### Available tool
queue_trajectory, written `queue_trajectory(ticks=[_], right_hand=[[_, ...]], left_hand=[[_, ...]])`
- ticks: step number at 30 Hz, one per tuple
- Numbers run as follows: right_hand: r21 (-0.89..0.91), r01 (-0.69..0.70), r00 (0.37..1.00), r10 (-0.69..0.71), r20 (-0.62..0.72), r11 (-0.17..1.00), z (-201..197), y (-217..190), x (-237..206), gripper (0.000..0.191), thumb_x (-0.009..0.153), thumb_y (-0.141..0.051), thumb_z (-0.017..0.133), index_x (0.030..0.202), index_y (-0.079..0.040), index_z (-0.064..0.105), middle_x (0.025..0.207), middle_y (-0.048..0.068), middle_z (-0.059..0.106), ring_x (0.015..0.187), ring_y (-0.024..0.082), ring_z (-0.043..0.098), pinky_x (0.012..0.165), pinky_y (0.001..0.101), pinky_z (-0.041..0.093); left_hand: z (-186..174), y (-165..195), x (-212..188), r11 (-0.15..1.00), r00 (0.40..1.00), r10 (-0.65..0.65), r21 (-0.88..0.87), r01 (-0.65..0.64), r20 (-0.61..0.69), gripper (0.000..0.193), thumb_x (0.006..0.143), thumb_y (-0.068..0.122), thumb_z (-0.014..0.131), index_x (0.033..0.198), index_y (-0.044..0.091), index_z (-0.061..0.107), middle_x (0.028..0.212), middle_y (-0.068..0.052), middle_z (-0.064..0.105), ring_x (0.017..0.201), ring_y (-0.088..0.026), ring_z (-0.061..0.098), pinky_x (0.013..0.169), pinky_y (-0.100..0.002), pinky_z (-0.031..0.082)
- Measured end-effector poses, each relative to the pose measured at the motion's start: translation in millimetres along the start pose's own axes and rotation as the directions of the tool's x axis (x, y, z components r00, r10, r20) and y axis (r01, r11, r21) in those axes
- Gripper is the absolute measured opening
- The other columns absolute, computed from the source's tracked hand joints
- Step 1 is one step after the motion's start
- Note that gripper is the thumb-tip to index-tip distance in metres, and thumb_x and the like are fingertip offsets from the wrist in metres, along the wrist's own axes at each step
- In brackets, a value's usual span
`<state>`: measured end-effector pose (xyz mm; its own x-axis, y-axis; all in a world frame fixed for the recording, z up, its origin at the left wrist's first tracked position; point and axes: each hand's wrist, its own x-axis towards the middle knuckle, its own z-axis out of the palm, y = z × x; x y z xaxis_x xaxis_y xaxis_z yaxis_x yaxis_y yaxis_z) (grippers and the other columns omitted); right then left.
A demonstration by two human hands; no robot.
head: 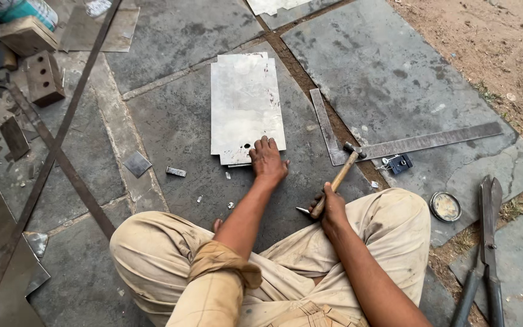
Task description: The person assembles a metal lock by inserting a key and securing components, then uses a hammer and punch to create holes in a metal sheet. The person repeatedly hammers the punch to form multiple holes in the sheet.
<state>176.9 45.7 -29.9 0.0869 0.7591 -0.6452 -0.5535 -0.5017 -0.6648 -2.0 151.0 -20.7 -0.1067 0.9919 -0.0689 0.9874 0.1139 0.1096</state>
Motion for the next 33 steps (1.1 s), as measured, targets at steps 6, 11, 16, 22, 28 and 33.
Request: queue_trajectory(ticks=[6,11,16,22,28,33], right_hand=[[-0.002,-0.048,0.999,0.048,-0.002,0.999,-1,-5,1,0.046,0.101,-0.043,0.06,0.1,0.002,0.051,0.079,0.015,0.058,0.059,0.028,0.06,0.051,0.0403,0.055],[0.007,-0.035,0.999,0.035,-0.019,0.999,-1,-5,3,0.038,0.101,-0.038,0.06,0.107,-0.003,0.048,0.085,0.013,0.058,0.063,0.025,0.06,0.052,0.0408,0.054],[0.024,-0.029,0.999,0.029,-0.014,0.999,-1,-6,3,0.038,0.102,-0.037,0.059,0.109,-0.002,0.047,0.087,0.013,0.057,0.063,0.025,0.06,0.052,0.0419,0.055],[0.039,-0.041,0.999,0.041,0.001,0.998,-8,-1,11,0.039,0.102,-0.037,0.06,0.11,-0.002,0.048,0.087,0.014,0.057,0.065,0.026,0.06,0.054,0.0433,0.055],[-0.545,0.333,0.897,-0.436,-0.067,0.769,-5,16,8,0.052,0.102,-0.033,0.07,0.13,0.005,0.05,0.113,0.018,0.064,0.101,0.031,0.066,0.09,0.0448,0.054],[-0.739,0.615,0.676,-0.666,0.315,0.275,23,25,-5,0.051,0.104,-0.026,0.069,0.144,-0.001,0.052,0.127,0.024,0.064,0.112,0.03,0.066,0.095,0.0382,0.055]], left_hand=[[-21,27,11,0.982,0.983,-0.171,0.091,0.164,0.069,0.083,0.074,0.04,0.084,0.137,-0.002,0.051,0.131,-0.015,0.05,0.12,-0.028,0.046,0.101,-0.04,0.036],[-14,29,18,0.975,0.997,0.014,0.223,0.003,-0.077,0.031,0.084,0.023,0.073,0.109,0.005,0.072,0.113,-0.014,0.063,0.107,-0.029,0.057,0.094,-0.043,0.039],[-6,22,7,0.893,0.938,0.287,0.409,-0.188,-0.195,0.014,0.083,0.014,0.066,0.088,0.008,0.078,0.09,-0.013,0.07,0.084,-0.026,0.065,0.079,-0.044,0.042],[10,-4,-36,0.826,0.922,0.376,0.485,-0.289,-0.091,0.012,0.082,0.011,0.066,0.083,0.01,0.078,0.084,-0.012,0.07,0.075,-0.025,0.068,0.071,-0.044,0.044],[32,-17,-96,0.859,0.927,0.373,0.39,-0.331,-0.034,0.007,0.08,0.011,0.069,0.081,0.011,0.076,0.084,-0.011,0.07,0.073,-0.023,0.069,0.07,-0.042,0.046],[22,-18,-84,0.977,0.978,0.208,-0.046,-0.206,0.03,0.023,0.084,0.027,0.074,0.088,0.005,0.076,0.094,-0.02,0.071,0.081,-0.035,0.072,0.072,-0.049,0.054]])
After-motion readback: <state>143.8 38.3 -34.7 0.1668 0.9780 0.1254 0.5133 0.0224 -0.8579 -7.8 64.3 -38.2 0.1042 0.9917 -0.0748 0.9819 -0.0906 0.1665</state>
